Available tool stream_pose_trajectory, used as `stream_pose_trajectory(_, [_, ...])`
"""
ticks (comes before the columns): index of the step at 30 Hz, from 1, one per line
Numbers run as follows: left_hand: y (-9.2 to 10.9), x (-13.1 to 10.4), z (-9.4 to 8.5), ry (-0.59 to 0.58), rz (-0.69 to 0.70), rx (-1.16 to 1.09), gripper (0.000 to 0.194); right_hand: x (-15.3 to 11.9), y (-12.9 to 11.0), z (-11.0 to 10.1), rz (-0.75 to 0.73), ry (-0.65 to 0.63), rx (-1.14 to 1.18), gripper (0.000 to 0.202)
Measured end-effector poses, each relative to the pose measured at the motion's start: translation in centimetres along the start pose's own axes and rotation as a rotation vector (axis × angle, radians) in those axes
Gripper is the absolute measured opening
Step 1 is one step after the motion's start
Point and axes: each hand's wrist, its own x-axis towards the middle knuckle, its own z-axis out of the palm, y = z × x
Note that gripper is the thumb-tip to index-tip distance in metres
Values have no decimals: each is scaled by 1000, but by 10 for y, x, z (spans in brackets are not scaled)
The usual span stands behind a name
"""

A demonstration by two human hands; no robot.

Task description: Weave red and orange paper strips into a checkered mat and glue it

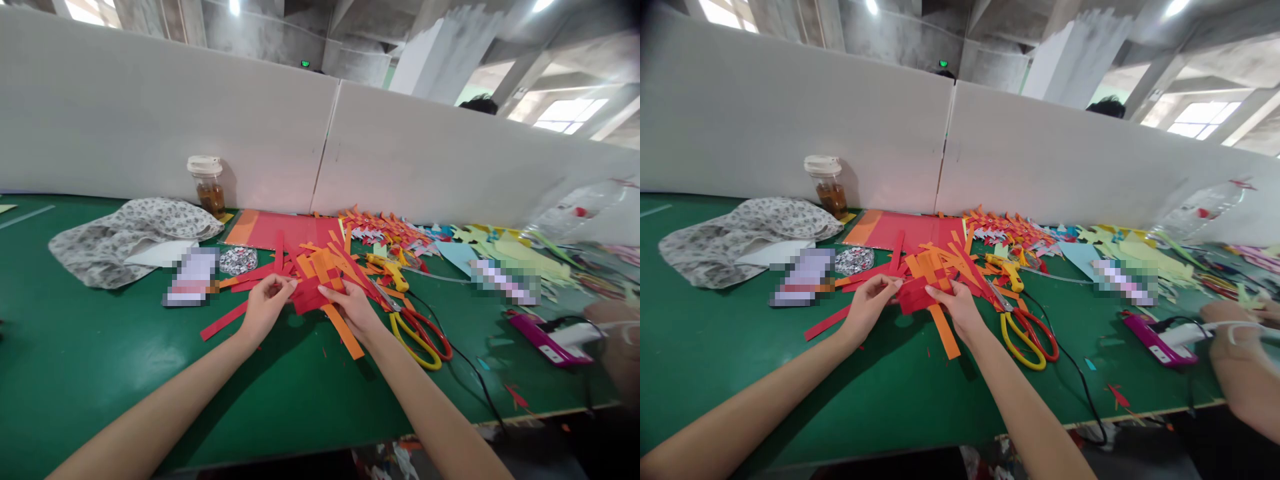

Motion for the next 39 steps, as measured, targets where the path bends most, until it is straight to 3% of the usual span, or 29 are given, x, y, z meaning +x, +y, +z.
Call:
stream_pose_trajectory(3, [-1,2,1,35,75,-28,25,-1,1,1,8,-83,-34,33])
stream_pose_trajectory(9, [-5,2,1,-33,73,30,24,-5,1,3,10,-149,-138,30])
stream_pose_trajectory(15, [-4,2,0,-50,59,39,21,-3,1,3,8,-79,-144,29])
stream_pose_trajectory(28, [-4,1,1,-87,43,38,24,-5,1,2,6,-126,-233,24])
stream_pose_trajectory(32, [-5,2,2,-111,82,-11,28,-3,0,2,-32,-40,-211,25])
stream_pose_trajectory(39, [-11,5,-1,-42,102,170,29,1,-2,-2,-62,79,-88,29])
